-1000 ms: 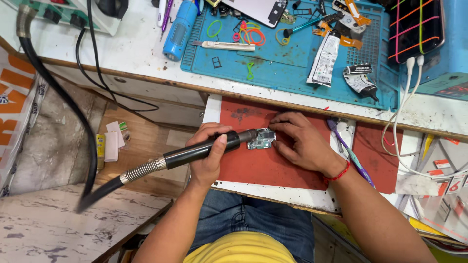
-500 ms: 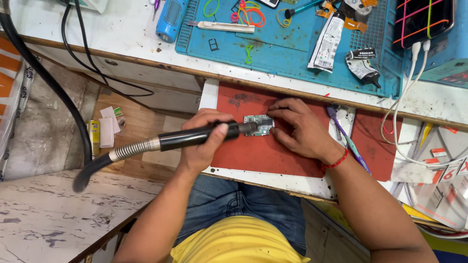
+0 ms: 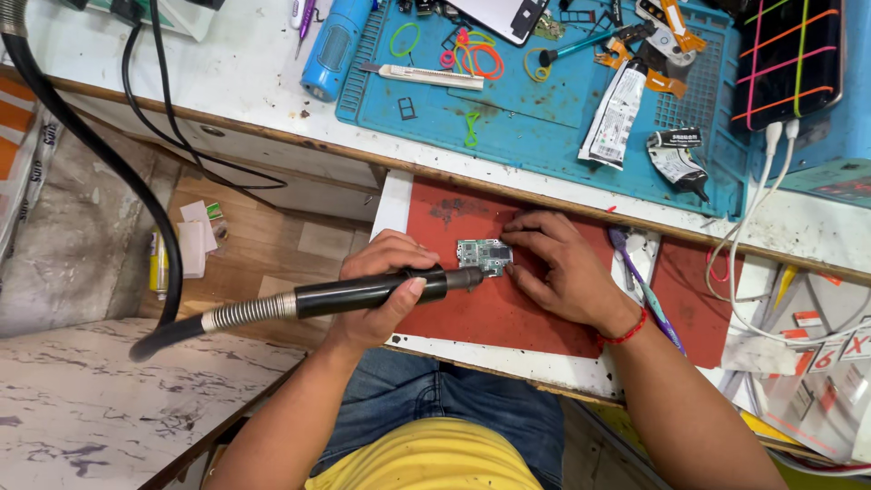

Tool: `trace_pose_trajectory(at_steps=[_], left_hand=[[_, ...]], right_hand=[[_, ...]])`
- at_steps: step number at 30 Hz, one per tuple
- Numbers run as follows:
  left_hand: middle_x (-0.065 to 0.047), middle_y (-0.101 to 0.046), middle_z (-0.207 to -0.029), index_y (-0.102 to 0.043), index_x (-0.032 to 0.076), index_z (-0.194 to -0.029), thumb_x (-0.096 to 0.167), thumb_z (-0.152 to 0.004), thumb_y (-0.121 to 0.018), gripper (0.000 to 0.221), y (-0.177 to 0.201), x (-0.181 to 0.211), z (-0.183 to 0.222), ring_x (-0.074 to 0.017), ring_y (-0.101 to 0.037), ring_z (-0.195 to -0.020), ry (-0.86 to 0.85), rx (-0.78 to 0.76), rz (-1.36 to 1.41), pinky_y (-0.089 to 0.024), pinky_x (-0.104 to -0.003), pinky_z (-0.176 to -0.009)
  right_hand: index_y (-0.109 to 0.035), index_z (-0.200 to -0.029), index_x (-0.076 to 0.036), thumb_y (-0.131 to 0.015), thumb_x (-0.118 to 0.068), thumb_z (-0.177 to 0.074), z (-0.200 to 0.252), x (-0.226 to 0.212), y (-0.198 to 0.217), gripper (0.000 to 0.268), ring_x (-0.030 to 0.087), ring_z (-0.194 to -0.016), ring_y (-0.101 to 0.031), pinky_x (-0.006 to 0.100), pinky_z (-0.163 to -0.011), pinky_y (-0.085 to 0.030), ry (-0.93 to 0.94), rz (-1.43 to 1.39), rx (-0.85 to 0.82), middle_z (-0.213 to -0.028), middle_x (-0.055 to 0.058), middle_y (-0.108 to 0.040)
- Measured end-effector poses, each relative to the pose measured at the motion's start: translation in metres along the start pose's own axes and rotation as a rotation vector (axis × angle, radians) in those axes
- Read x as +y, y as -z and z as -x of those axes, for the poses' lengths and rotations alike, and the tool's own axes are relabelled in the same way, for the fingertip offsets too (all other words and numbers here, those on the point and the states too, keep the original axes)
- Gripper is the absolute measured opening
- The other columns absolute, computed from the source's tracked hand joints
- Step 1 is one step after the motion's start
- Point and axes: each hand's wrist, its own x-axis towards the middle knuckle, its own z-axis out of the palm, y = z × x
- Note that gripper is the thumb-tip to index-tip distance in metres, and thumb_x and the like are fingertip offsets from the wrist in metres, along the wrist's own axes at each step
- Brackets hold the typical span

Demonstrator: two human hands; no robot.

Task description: The person uses a hot air gun to apply heat to a small circuit board placed on a red mat. They hold the board steady with one hand while directing the hot air with the other, focusing on specific areas of the board throughout the clip.

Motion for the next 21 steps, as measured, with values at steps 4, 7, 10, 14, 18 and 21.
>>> trace_pose_trajectory(at_steps=[4, 7, 10, 14, 18, 21], left_hand=[[-0.014, -0.073, -0.108, -0.071, 0.000, -0.108, 0.023, -0.097, -0.068, 0.026, -0.003, 0.002, -0.001, -0.0222, -0.070, -0.102, 0.041, 0.085, -0.048, -0.056, -0.036, -0.094], [-0.013, -0.073, -0.109, -0.071, 0.000, -0.107, 0.022, -0.097, -0.068, 0.024, -0.006, -0.001, 0.000, -0.0221, -0.070, -0.103, 0.022, 0.067, 0.000, -0.057, -0.035, -0.095], [-0.013, -0.073, -0.110, -0.071, 0.000, -0.108, 0.022, -0.097, -0.067, 0.025, -0.004, -0.002, 0.004, -0.0222, -0.070, -0.103, 0.034, 0.074, 0.014, -0.057, -0.035, -0.096], [-0.012, -0.074, -0.108, -0.071, 0.001, -0.108, 0.023, -0.098, -0.067, 0.024, -0.007, -0.001, 0.001, -0.0214, -0.072, -0.102, -0.043, 0.039, 0.033, -0.058, -0.034, -0.095], [-0.014, -0.073, -0.109, -0.071, 0.000, -0.111, 0.023, -0.098, -0.068, 0.027, -0.008, 0.005, 0.000, -0.0230, -0.070, -0.102, -0.005, 0.087, -0.082, -0.056, -0.035, -0.096], [-0.014, -0.072, -0.109, -0.070, 0.000, -0.111, 0.023, -0.098, -0.068, 0.027, -0.012, 0.007, 0.009, -0.0229, -0.070, -0.102, -0.020, 0.062, -0.049, -0.056, -0.035, -0.095]], right_hand=[[-0.069, -0.120, -0.003, -0.074, -0.012, -0.082, -0.002, -0.002, 0.001, 0.039, 0.035, -0.122, -0.059, 0.043, -0.103, -0.050, 0.017, -0.009, 0.002, -0.127, 0.015, -0.062], [-0.068, -0.121, -0.003, -0.074, -0.012, -0.083, 0.000, -0.003, 0.001, 0.039, 0.035, -0.121, -0.059, 0.042, -0.102, -0.050, 0.018, -0.017, 0.010, -0.127, 0.015, -0.061], [-0.068, -0.121, -0.002, -0.074, -0.013, -0.084, -0.001, -0.005, -0.002, 0.039, 0.035, -0.122, -0.058, 0.043, -0.102, -0.050, 0.031, 0.009, 0.025, -0.128, 0.016, -0.061], [-0.068, -0.121, -0.002, -0.074, -0.013, -0.083, 0.001, -0.007, -0.001, 0.040, 0.035, -0.122, -0.057, 0.043, -0.103, -0.049, 0.021, 0.022, 0.030, -0.128, 0.016, -0.061], [-0.068, -0.121, -0.002, -0.074, -0.013, -0.083, -0.002, -0.008, 0.001, 0.040, 0.035, -0.122, -0.057, 0.043, -0.104, -0.049, 0.064, 0.032, 0.034, -0.129, 0.016, -0.060], [-0.068, -0.121, -0.002, -0.074, -0.012, -0.083, 0.001, -0.007, -0.001, 0.039, 0.036, -0.122, -0.057, 0.044, -0.104, -0.049, 0.038, 0.065, 0.032, -0.129, 0.016, -0.060]])
